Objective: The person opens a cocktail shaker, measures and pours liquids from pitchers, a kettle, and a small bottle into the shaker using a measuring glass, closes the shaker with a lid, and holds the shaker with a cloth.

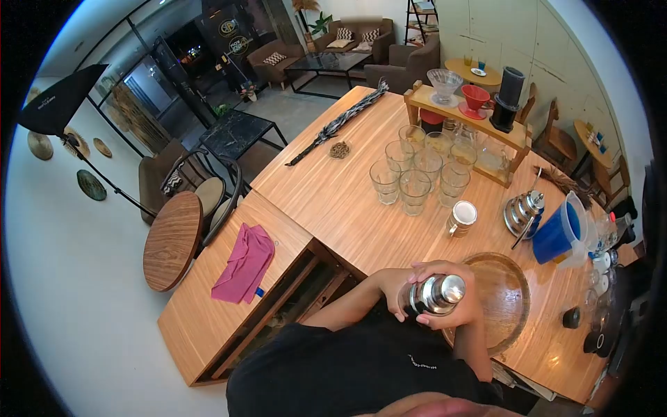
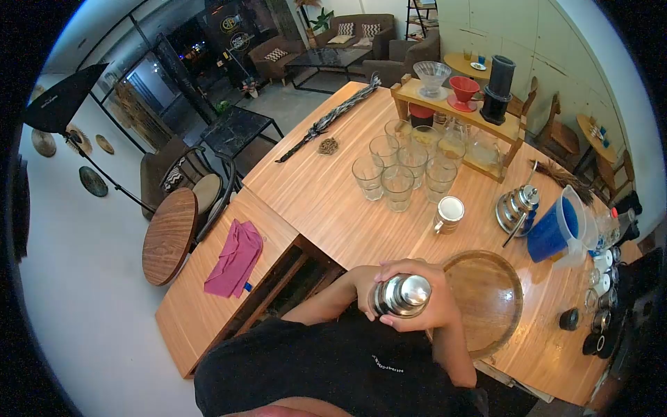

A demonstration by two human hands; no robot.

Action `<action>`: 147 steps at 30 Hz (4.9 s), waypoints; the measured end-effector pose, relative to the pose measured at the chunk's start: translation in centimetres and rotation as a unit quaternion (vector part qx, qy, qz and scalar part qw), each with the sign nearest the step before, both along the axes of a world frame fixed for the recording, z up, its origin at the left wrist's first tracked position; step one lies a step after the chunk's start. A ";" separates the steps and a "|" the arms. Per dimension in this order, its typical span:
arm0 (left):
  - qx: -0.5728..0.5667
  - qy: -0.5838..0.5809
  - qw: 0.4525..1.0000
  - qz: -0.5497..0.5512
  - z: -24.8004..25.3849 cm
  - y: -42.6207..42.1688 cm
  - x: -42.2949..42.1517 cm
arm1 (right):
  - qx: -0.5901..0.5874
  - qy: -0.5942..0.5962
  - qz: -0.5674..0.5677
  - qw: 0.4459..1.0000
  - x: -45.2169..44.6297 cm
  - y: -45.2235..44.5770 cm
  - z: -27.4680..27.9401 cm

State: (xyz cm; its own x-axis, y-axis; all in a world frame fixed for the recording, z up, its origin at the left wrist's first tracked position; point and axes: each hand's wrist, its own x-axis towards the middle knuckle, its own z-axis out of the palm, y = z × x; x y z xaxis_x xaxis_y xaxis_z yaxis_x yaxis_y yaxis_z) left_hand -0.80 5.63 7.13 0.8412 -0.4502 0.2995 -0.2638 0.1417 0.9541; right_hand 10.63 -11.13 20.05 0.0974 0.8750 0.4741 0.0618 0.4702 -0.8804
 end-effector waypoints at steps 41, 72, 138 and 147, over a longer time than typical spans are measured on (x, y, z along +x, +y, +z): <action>-0.141 0.022 0.931 -0.337 -0.7 -6.1 6.1 | 0.177 0.364 -0.271 0.873 3.3 -12.8 -4.1; 0.076 -0.114 0.949 0.282 2.2 -20.4 6.1 | -0.093 0.323 -0.540 0.772 10.5 -32.1 -15.9; 0.115 0.048 0.902 0.414 -0.8 -17.7 9.4 | -0.090 0.058 -0.711 0.695 12.9 -30.3 -19.5; 0.191 -0.168 0.846 0.468 -0.9 -15.3 6.5 | -0.013 -0.202 -0.804 0.559 11.2 -30.6 -15.4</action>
